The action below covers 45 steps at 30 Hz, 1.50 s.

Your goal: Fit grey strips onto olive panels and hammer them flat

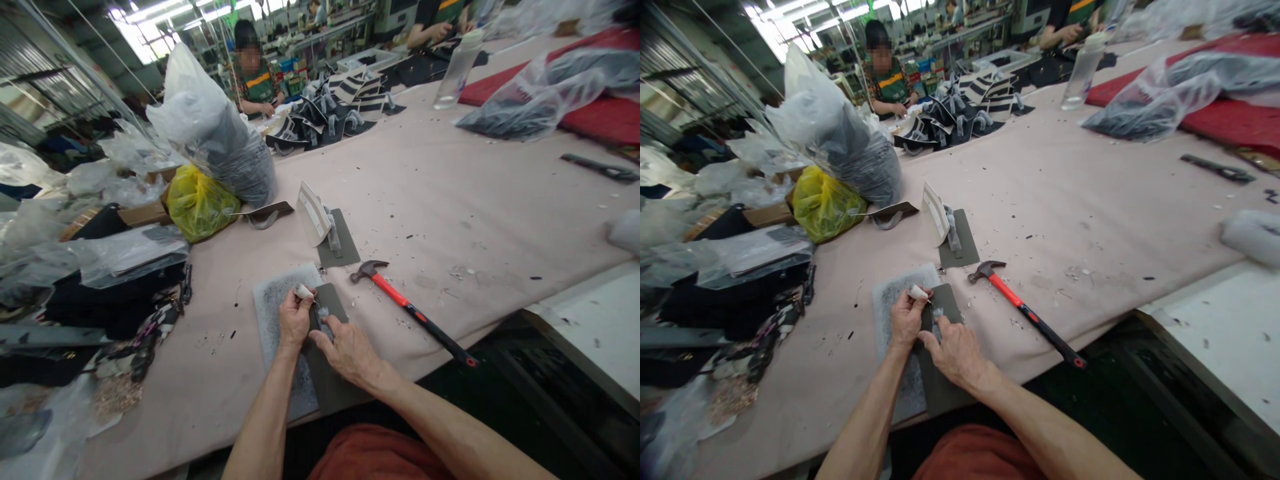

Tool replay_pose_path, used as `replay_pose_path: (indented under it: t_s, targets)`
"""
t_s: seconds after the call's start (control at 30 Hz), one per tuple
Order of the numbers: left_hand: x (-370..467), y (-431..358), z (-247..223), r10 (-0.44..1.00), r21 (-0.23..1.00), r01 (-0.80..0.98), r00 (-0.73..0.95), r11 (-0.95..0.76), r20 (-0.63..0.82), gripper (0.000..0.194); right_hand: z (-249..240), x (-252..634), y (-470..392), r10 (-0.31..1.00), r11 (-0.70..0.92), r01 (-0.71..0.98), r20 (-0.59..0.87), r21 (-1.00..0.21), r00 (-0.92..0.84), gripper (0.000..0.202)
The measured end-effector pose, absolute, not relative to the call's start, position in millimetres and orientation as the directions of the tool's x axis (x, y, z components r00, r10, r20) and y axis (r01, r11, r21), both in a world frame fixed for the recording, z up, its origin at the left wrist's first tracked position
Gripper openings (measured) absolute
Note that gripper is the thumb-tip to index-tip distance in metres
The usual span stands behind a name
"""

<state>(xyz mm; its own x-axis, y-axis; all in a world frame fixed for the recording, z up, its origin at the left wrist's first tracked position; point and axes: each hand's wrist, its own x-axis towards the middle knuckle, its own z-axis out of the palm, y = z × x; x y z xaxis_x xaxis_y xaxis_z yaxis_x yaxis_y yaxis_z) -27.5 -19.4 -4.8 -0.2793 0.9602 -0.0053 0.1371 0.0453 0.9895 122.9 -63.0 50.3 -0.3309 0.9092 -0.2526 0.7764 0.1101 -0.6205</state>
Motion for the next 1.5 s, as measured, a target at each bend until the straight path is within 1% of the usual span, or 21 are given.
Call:
replay_pose_path:
  t_s: [0.2,0.27,0.33,0.4,0.47,0.53,0.6,0.67,0.73,0.8,0.83,0.9,0.97,1.0,1.07,1.13,1.2,1.27,1.33,1.43,1.5]
  targets:
    - [-24,-22,6,0.965,0.926,0.376,-0.241,-0.005,0.104,0.013,54,129,-65,0.891,0.134,0.713,-0.231,-0.689,-0.391,0.053]
    - [-23,-23,9,0.968,0.884,0.466,-0.203,-0.039,0.15,0.012,56,140,-63,0.884,0.177,0.621,-0.155,-0.763,-0.442,0.05]
    - [-23,-23,10,0.971,0.857,0.511,-0.167,-0.065,0.172,0.013,56,160,-55,0.917,0.223,0.564,-0.026,-0.795,-0.399,0.044]
    - [-23,-22,10,0.972,0.856,0.511,-0.151,-0.08,0.18,0.014,50,189,-44,0.961,0.248,0.653,0.095,-0.715,-0.261,0.041]
    - [-24,-22,9,0.972,0.869,0.487,-0.153,-0.084,0.18,0.014,41,222,-31,0.981,0.19,0.829,0.135,-0.526,-0.139,0.042]
    - [-24,-22,7,0.97,0.876,0.475,-0.163,-0.081,0.178,0.013,32,251,-22,0.996,0.09,0.938,0.037,-0.335,-0.083,0.037]
    - [-23,-22,6,0.969,0.873,0.481,-0.169,-0.08,0.181,0.012,26,271,-17,0.991,0.005,0.954,-0.125,-0.3,-0.044,0.022]
    - [-23,-22,5,0.969,0.866,0.491,-0.156,-0.094,0.193,0.012,28,277,-17,0.942,-0.158,0.857,-0.336,-0.491,-0.019,0.008]
    - [-23,-23,6,0.969,0.853,0.509,-0.128,-0.117,0.21,0.013,39,272,-17,0.841,-0.369,0.649,-0.537,-0.665,-0.071,0.009]
    - [-22,-24,7,0.97,0.835,0.535,-0.105,-0.131,0.219,0.014,58,260,-18,0.752,-0.5,0.497,-0.64,-0.709,-0.157,0.01]
    - [-22,-24,8,0.97,0.828,0.545,-0.1,-0.132,0.221,0.013,70,252,-19,0.746,-0.513,0.455,-0.64,-0.727,-0.181,0.009]
    - [-23,-26,9,0.971,0.824,0.551,-0.094,-0.134,0.22,0.013,97,236,-19,0.821,-0.44,0.391,-0.538,-0.808,-0.189,0.016]
    - [-23,-27,10,0.971,0.828,0.544,-0.092,-0.137,0.221,0.014,119,223,-20,0.951,-0.196,0.375,-0.268,-0.906,-0.152,0.031]
    - [-23,-27,9,0.971,0.828,0.544,-0.093,-0.137,0.222,0.014,126,218,-20,0.988,-0.028,0.418,-0.09,-0.908,-0.129,0.036]
    - [-24,-27,8,0.971,0.824,0.551,-0.095,-0.133,0.22,0.013,130,211,-20,0.966,0.258,0.576,0.193,-0.775,-0.172,0.038]
    - [-24,-27,7,0.973,0.82,0.559,-0.098,-0.119,0.208,0.013,128,210,-18,0.913,0.407,0.71,0.234,-0.575,-0.334,0.033]
    - [-24,-27,6,0.976,0.822,0.559,-0.099,-0.108,0.196,0.013,129,212,-15,0.861,0.492,0.759,0.11,-0.425,-0.497,0.027]
    - [-24,-27,5,0.976,0.829,0.548,-0.099,-0.111,0.196,0.014,142,214,-10,0.839,0.525,0.766,0.07,-0.372,-0.54,0.026]
    - [-24,-28,4,0.975,0.837,0.533,-0.095,-0.12,0.2,0.015,162,214,-6,0.869,0.495,0.764,0.226,-0.415,-0.44,0.03]
    - [-24,-28,4,0.977,0.843,0.527,-0.097,-0.112,0.19,0.016,175,207,-9,0.858,0.416,0.717,0.502,-0.559,-0.107,0.032]
    - [-24,-28,4,0.979,0.842,0.53,-0.1,-0.101,0.18,0.016,163,205,-15,0.859,0.441,0.72,0.483,-0.535,-0.167,0.033]
